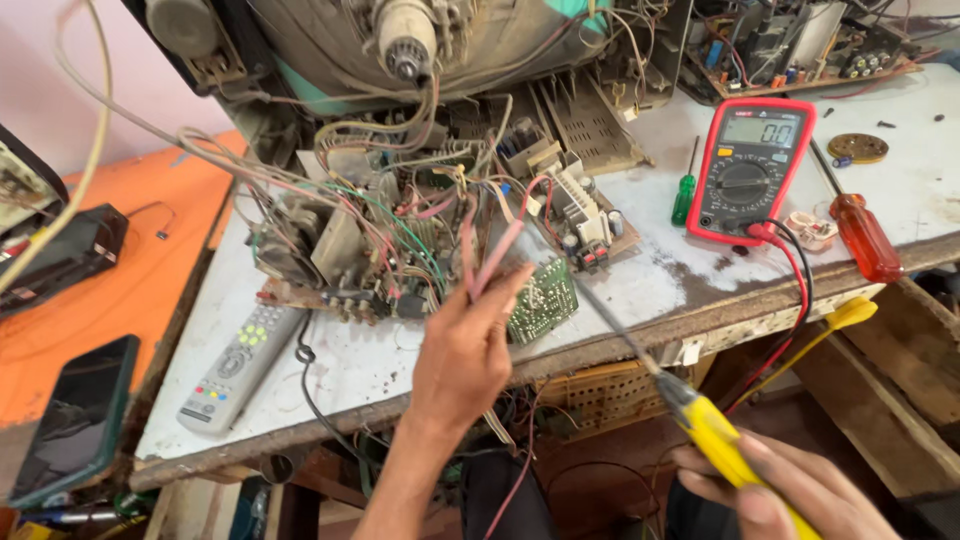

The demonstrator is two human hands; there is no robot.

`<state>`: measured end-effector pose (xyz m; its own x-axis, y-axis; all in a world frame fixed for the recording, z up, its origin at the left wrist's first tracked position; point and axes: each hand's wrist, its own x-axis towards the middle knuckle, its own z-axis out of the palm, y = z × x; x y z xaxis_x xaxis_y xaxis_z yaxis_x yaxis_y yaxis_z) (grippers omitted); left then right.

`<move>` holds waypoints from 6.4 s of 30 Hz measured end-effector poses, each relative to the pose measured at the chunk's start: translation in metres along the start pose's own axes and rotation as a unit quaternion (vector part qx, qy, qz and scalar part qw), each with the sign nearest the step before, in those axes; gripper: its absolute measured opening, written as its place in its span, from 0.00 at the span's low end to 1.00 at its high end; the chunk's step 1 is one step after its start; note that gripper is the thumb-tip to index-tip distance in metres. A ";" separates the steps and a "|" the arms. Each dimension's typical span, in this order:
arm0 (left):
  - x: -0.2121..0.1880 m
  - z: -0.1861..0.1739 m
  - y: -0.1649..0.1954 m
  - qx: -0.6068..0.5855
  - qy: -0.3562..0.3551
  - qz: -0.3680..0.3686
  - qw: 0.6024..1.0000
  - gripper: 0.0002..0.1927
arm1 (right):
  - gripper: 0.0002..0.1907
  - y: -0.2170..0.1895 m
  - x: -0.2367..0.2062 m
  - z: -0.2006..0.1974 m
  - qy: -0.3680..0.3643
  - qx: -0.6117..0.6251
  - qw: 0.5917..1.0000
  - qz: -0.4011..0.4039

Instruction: The person works at a cluttered electronics repair bench on the internal circuitry of an opened CRT television. They first handle a small component board and its wiring, then use a soldering iron to solder and desolder joints on a green circuit board, holding the board steady with one hand while working the iron with the other.

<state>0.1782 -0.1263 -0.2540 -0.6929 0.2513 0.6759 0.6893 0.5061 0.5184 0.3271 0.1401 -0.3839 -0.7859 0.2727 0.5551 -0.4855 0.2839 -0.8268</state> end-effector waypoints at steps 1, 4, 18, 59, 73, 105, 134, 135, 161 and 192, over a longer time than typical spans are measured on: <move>0.001 -0.001 0.000 -0.017 0.001 -0.004 1.000 0.23 | 0.22 -0.008 0.004 0.005 0.005 0.002 1.000 -0.007; 0.004 -0.004 -0.002 -0.045 -0.005 -0.026 0.999 0.21 | 0.18 -0.024 0.016 0.025 0.029 0.014 0.999 -0.008; 0.006 -0.004 0.000 -0.051 0.002 -0.011 0.999 0.17 | 0.11 -0.062 0.037 0.048 0.050 -0.022 0.998 0.025; 0.006 -0.003 -0.005 -0.054 -0.007 -0.030 0.998 0.19 | 0.12 -0.056 0.022 0.070 0.078 -0.084 0.993 -0.021; 0.009 -0.005 -0.006 0.129 0.051 0.120 0.983 0.28 | 0.20 -0.016 0.006 0.001 -0.011 0.133 0.939 0.316; 0.004 -0.005 0.002 -0.070 0.031 -0.051 0.996 0.15 | 0.20 0.040 -0.034 0.028 -0.054 0.031 0.997 -0.037; 0.008 -0.009 0.009 -0.109 -0.002 -0.051 0.993 0.16 | 0.17 0.023 -0.031 0.051 -0.041 0.023 0.998 -0.042; 0.008 -0.010 0.009 -0.111 -0.002 -0.052 0.992 0.16 | 0.17 0.023 -0.031 0.051 -0.035 0.026 0.998 -0.041; 0.003 -0.019 0.002 -0.089 -0.004 0.049 0.995 0.18 | 0.21 0.029 -0.026 0.037 -0.033 0.140 0.990 0.012; 0.002 -0.018 0.001 -0.169 -0.033 -0.032 0.985 0.17 | 0.21 -0.004 -0.016 0.057 0.037 0.107 0.992 0.054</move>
<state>0.1807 -0.1400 -0.2430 -0.7413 0.2859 0.6072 0.6677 0.2222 0.7105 0.3200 0.0820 -0.3948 -0.8107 0.3601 0.4616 -0.4773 0.0500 -0.8773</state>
